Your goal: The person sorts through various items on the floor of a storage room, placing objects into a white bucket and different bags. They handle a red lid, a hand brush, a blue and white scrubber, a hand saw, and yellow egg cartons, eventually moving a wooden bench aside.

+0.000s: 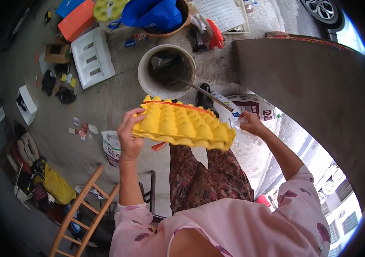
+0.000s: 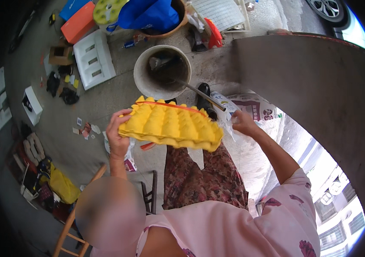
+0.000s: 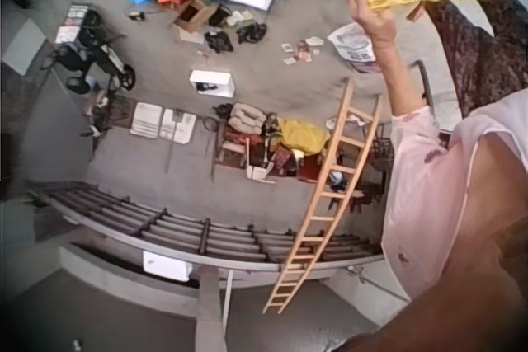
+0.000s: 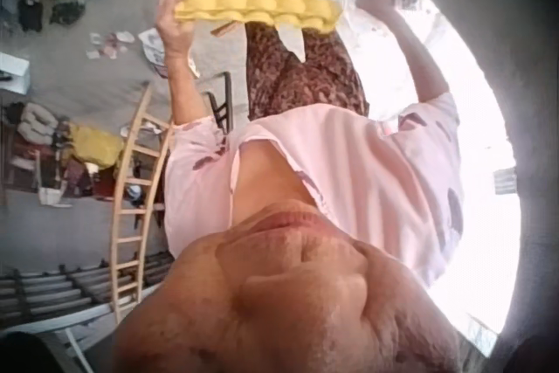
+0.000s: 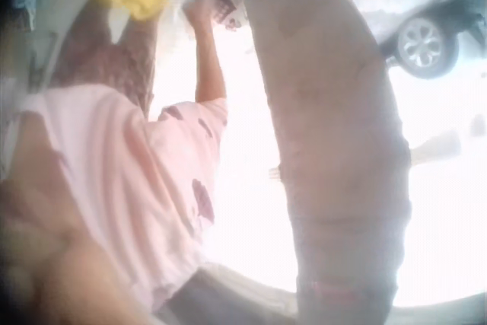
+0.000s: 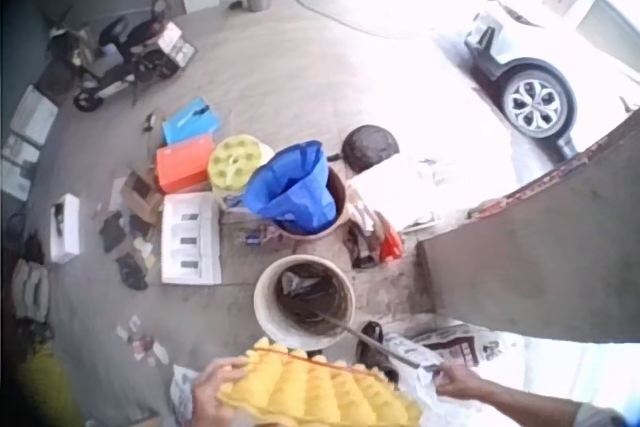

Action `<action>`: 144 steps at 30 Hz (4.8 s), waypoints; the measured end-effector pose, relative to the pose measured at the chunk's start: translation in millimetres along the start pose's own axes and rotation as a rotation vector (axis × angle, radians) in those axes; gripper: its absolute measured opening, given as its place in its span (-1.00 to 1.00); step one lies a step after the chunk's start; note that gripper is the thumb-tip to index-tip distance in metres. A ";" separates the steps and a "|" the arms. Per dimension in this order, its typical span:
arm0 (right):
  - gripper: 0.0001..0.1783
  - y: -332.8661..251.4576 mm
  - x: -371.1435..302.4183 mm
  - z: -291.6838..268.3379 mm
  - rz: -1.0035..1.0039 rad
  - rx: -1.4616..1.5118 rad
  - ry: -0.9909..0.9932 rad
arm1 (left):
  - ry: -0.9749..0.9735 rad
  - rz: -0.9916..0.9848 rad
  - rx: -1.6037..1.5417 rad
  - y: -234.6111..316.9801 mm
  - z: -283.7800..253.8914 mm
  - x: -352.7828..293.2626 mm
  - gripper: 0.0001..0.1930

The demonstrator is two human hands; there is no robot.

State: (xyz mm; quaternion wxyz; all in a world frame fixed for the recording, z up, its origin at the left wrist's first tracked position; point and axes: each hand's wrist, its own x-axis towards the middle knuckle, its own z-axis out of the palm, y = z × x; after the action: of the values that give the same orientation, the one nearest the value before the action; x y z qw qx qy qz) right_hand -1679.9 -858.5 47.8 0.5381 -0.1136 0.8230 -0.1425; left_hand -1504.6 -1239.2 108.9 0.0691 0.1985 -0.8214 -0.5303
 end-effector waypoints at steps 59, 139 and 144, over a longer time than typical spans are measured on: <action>-0.70 176.7 216.3 11.3 0.317 -0.188 0.626 | -0.150 -0.076 0.464 -128.7 213.0 104.5 -0.31; -0.53 -5.9 34.9 -71.7 -0.040 0.860 0.375 | 0.055 -0.223 -0.225 -60.0 273.4 63.8 -0.25; -0.36 -79.1 40.7 -48.7 0.072 1.447 -0.208 | -0.197 0.157 -0.372 19.4 233.4 62.7 -0.08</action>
State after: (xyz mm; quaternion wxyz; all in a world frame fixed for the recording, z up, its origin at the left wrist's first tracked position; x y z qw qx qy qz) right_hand -1738.0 -940.7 59.8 0.5582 0.2845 0.4708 -0.6212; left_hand -1642.2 -1060.3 20.4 0.0652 0.0652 -0.7252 -0.6823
